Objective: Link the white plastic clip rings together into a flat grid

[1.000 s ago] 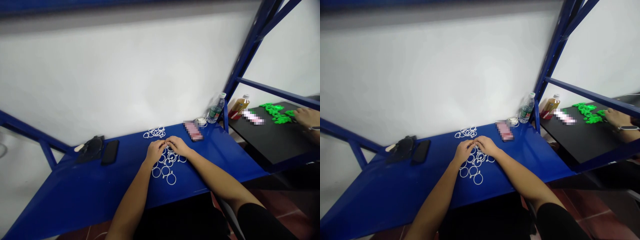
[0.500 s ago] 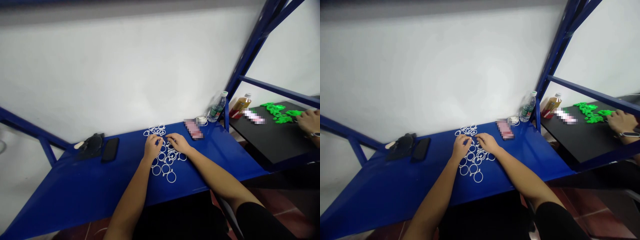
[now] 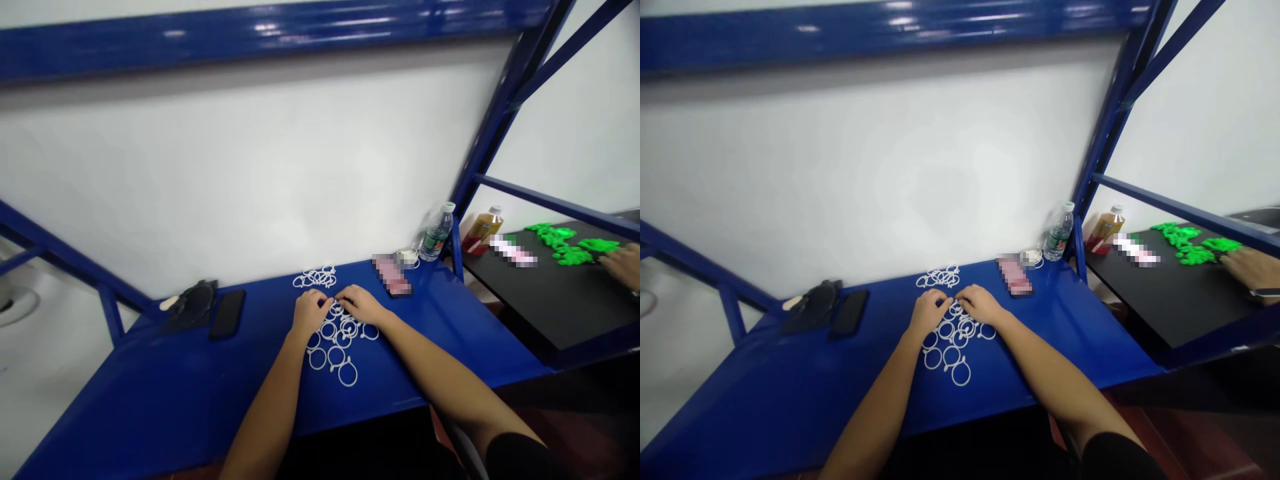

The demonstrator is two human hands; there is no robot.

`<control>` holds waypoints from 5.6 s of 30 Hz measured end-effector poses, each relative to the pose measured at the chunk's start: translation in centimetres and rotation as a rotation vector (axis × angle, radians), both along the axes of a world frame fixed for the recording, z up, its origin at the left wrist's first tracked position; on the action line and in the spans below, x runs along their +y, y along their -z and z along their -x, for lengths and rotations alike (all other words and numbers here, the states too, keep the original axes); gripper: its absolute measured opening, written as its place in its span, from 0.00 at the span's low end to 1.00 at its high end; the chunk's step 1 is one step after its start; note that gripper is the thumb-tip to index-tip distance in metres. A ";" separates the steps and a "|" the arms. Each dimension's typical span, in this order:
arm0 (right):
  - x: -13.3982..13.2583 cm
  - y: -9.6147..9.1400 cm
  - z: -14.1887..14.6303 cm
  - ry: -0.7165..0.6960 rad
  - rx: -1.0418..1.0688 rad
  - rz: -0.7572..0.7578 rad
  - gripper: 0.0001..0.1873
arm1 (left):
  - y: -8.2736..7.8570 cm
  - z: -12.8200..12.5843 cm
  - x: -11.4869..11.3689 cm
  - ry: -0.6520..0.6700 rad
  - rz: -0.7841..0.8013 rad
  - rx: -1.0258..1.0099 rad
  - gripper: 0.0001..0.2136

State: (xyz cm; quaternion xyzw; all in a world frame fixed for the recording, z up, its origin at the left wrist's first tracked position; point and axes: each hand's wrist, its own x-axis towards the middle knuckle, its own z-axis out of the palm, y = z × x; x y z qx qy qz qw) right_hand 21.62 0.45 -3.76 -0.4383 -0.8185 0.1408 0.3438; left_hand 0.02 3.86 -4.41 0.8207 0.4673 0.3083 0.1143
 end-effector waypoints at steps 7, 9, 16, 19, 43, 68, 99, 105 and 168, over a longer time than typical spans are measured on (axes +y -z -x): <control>-0.1 0.1 0.1 0.011 0.034 -0.022 0.11 | -0.4 -1.2 3.1 -0.043 -0.090 0.099 0.16; -0.1 0.1 0.0 0.019 0.044 -0.019 0.11 | -0.4 -1.5 3.7 -0.016 -0.053 0.157 0.17; 0.1 0.3 -0.2 0.027 0.047 -0.001 0.11 | 0.1 -0.5 3.9 -0.058 -0.060 0.142 0.10; 0.1 0.3 0.0 0.028 0.040 -0.002 0.11 | 0.1 0.0 3.7 -0.106 -0.074 0.056 0.10; -1.0 -0.7 0.7 0.046 0.115 -0.173 0.11 | -2.8 -1.5 -2.2 0.064 0.217 -0.395 0.08; 2.3 -1.6 -0.4 0.245 -0.090 0.048 0.15 | -3.5 2.4 -0.2 0.012 0.066 -0.211 0.07; 0.4 -1.0 2.3 0.153 0.319 0.000 0.10 | -2.6 0.0 -0.8 0.144 -0.005 -0.242 0.06; 0.5 -0.9 2.7 0.145 0.400 0.061 0.12 | -3.0 0.4 -0.6 0.174 0.005 -0.204 0.06; -0.9 -1.0 1.5 0.045 0.643 0.312 0.19 | -2.5 -0.1 -0.9 0.266 -0.097 -0.204 0.09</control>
